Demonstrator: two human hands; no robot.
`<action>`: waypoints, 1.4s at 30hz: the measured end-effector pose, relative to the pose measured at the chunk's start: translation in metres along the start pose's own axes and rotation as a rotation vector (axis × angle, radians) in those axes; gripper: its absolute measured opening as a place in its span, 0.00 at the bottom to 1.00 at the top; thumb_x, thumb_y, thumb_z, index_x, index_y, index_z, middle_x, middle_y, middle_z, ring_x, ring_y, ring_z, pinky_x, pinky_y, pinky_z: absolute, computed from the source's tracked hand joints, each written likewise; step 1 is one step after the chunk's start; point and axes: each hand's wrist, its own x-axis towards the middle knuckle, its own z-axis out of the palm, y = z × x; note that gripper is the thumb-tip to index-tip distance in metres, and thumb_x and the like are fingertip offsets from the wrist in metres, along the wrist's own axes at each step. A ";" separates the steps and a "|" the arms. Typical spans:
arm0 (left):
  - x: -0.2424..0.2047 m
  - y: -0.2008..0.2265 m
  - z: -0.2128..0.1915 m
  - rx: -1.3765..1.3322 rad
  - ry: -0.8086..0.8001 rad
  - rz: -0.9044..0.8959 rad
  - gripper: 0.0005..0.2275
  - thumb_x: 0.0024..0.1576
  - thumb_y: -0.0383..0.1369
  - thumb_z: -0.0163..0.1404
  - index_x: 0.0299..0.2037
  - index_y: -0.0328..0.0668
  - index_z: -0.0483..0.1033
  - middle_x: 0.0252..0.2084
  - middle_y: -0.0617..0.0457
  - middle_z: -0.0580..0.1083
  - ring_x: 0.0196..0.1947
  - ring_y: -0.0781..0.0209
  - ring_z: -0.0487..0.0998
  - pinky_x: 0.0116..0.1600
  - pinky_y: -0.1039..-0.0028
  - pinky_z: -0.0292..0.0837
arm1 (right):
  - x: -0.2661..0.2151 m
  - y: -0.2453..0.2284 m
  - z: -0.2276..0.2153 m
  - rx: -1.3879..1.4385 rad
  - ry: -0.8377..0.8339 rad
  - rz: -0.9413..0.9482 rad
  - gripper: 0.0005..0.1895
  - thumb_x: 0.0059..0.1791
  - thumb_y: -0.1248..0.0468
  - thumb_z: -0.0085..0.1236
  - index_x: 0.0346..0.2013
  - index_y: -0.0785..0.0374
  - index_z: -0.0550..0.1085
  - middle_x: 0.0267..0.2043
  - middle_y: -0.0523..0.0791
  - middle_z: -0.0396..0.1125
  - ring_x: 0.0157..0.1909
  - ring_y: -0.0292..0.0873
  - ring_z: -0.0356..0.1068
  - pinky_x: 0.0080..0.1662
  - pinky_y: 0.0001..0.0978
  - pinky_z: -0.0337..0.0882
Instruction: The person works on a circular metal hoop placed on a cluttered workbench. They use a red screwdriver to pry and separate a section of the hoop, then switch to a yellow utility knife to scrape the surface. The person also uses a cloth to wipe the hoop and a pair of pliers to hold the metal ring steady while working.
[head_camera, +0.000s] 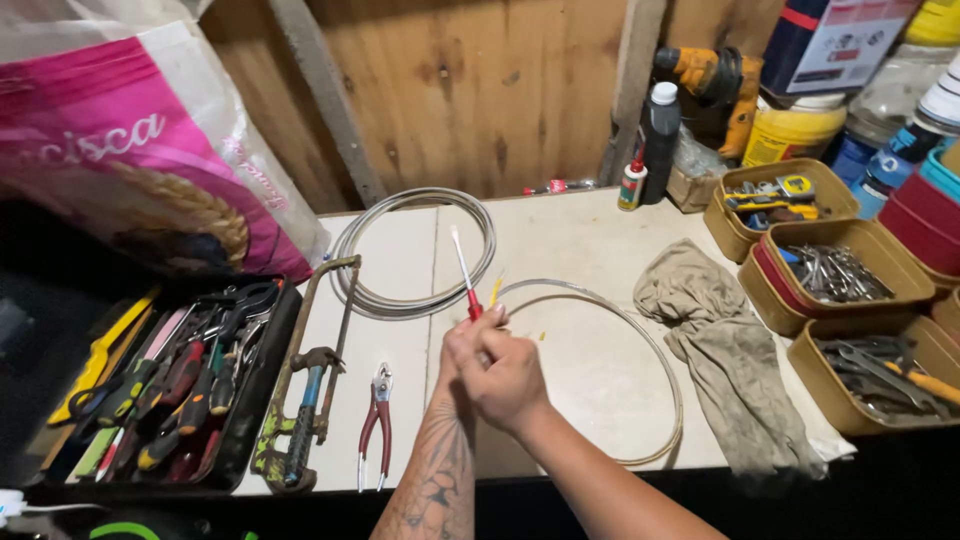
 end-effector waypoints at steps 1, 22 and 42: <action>0.005 -0.003 -0.003 0.004 -0.005 -0.002 0.12 0.53 0.43 0.64 0.31 0.43 0.83 0.22 0.52 0.77 0.23 0.61 0.77 0.28 0.74 0.71 | -0.004 0.002 0.003 -0.001 0.006 0.003 0.25 0.46 0.55 0.68 0.12 0.62 0.67 0.09 0.51 0.58 0.15 0.51 0.62 0.24 0.36 0.65; -0.043 0.056 -0.002 0.040 0.243 -0.252 0.10 0.60 0.37 0.57 0.33 0.42 0.71 0.21 0.52 0.69 0.18 0.60 0.65 0.24 0.70 0.62 | -0.037 0.021 0.017 -0.073 -0.077 -0.266 0.31 0.47 0.58 0.69 0.14 0.56 0.54 0.15 0.40 0.48 0.18 0.39 0.47 0.24 0.35 0.51; -0.011 0.024 0.010 0.503 0.546 -0.163 0.13 0.49 0.43 0.57 0.37 0.45 0.86 0.31 0.51 0.81 0.43 0.53 0.84 0.46 0.67 0.77 | -0.022 0.063 0.024 -0.454 -0.078 -0.490 0.26 0.50 0.56 0.56 0.10 0.52 0.59 0.11 0.44 0.58 0.19 0.48 0.69 0.22 0.34 0.69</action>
